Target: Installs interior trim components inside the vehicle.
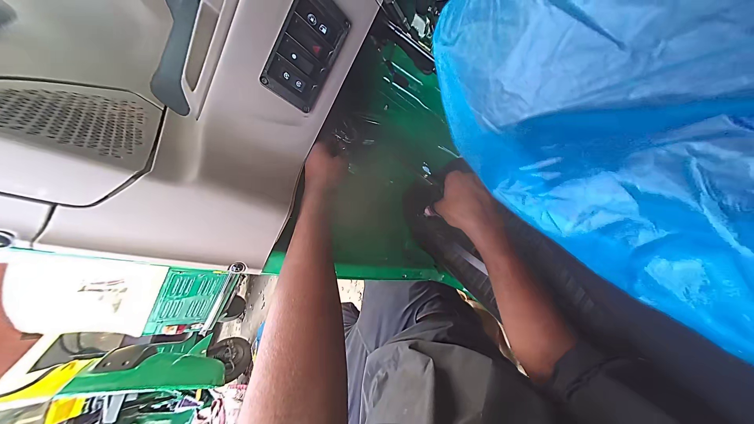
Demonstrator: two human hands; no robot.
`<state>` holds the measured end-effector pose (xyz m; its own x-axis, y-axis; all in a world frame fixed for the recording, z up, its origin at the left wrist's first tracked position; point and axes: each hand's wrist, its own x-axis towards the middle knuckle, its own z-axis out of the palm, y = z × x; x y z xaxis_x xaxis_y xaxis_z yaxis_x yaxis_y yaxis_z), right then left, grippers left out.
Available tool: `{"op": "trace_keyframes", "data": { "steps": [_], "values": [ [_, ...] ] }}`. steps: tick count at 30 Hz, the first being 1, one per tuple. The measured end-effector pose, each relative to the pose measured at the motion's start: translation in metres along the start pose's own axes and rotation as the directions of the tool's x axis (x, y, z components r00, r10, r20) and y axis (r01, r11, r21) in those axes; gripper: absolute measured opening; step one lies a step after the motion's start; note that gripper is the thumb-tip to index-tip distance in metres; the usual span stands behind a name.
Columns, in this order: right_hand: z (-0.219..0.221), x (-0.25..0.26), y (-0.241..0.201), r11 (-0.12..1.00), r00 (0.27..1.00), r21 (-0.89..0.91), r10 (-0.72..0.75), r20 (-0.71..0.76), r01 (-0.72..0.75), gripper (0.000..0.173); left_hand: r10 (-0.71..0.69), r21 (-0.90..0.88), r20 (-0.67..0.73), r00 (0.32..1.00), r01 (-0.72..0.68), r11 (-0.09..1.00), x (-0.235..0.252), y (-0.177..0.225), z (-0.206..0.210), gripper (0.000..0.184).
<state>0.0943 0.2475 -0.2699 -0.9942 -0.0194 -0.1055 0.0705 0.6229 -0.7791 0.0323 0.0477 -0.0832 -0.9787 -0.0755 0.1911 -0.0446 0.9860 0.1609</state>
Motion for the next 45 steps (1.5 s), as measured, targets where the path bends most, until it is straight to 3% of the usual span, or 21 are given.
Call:
{"op": "trace_keyframes", "data": {
  "steps": [7, 11, 13, 15, 18, 20, 25, 27, 30, 34, 37, 42, 45],
  "values": [
    [0.013, 0.001, -0.005, 0.982, 0.986, -0.15, 0.133, 0.101, -0.117, 0.019, 0.011, 0.006, 0.011, 1.0, -0.011, 1.0, -0.003, -0.001, 0.0, 0.019],
    [0.017, -0.002, -0.006, 0.967, 0.971, -0.252, 0.103, 0.217, -0.046, 0.009, 0.027, 0.068, 0.014, 1.0, -0.028, 0.997, -0.004, -0.001, 0.002, 0.016],
    [0.016, 0.0, -0.009, 0.985, 0.983, -0.172, 0.008, 0.186, 0.024, 0.01, 0.019, 0.098, 0.026, 0.999, -0.022, 0.995, -0.003, 0.0, 0.0, 0.019],
    [0.011, 0.004, -0.013, 0.985, 0.982, 0.018, -0.173, 0.073, 0.172, 0.012, 0.011, 0.104, 0.029, 1.0, -0.014, 0.994, -0.003, 0.0, 0.0, 0.021],
    [0.017, 0.021, -0.039, 0.802, 0.896, 0.398, -0.395, -0.205, 0.445, 0.016, 0.011, 0.087, 0.004, 1.0, -0.011, 0.996, -0.004, 0.0, 0.001, 0.025],
    [0.027, 0.033, -0.073, 0.662, 0.856, 0.544, -0.417, -0.305, 0.516, 0.023, 0.001, 0.095, -0.013, 1.0, 0.0, 0.995, -0.004, 0.001, 0.002, 0.029],
    [0.038, 0.056, -0.131, 0.523, 0.812, 0.628, -0.455, -0.366, 0.577, 0.036, 0.011, 0.143, -0.015, 1.0, -0.009, 0.99, -0.005, 0.005, -0.001, 0.032],
    [0.048, 0.044, -0.135, 0.486, 0.83, 0.679, -0.41, -0.379, 0.55, 0.028, -0.011, 0.161, 0.031, 0.999, 0.006, 0.987, -0.024, 0.002, -0.002, 0.032],
    [0.02, 0.056, -0.14, 0.471, 0.836, 0.695, -0.373, -0.402, 0.544, 0.024, 0.02, 0.12, -0.009, 1.0, -0.018, 0.993, -0.008, 0.013, -0.009, 0.03],
    [0.027, 0.052, -0.132, 0.522, 0.882, 0.713, -0.326, -0.341, 0.468, 0.02, 0.107, 0.142, 0.003, 0.994, -0.106, 0.984, -0.029, 0.011, -0.004, 0.03],
    [0.02, 0.061, -0.136, 0.55, 0.896, 0.713, -0.34, -0.285, 0.435, 0.019, 0.142, 0.195, 0.013, 0.99, -0.142, 0.97, -0.016, 0.013, -0.006, 0.028],
    [0.024, 0.056, -0.135, 0.407, 0.933, 0.851, -0.274, -0.233, 0.332, 0.022, 0.244, 0.245, 0.043, 0.969, -0.247, 0.937, -0.019, 0.01, -0.005, 0.025],
    [0.027, 0.054, -0.136, 0.27, 0.952, 0.929, -0.241, -0.191, 0.254, 0.022, 0.276, 0.237, 0.011, 0.961, -0.271, 0.933, -0.044, 0.024, -0.012, 0.024]
  ]
}}
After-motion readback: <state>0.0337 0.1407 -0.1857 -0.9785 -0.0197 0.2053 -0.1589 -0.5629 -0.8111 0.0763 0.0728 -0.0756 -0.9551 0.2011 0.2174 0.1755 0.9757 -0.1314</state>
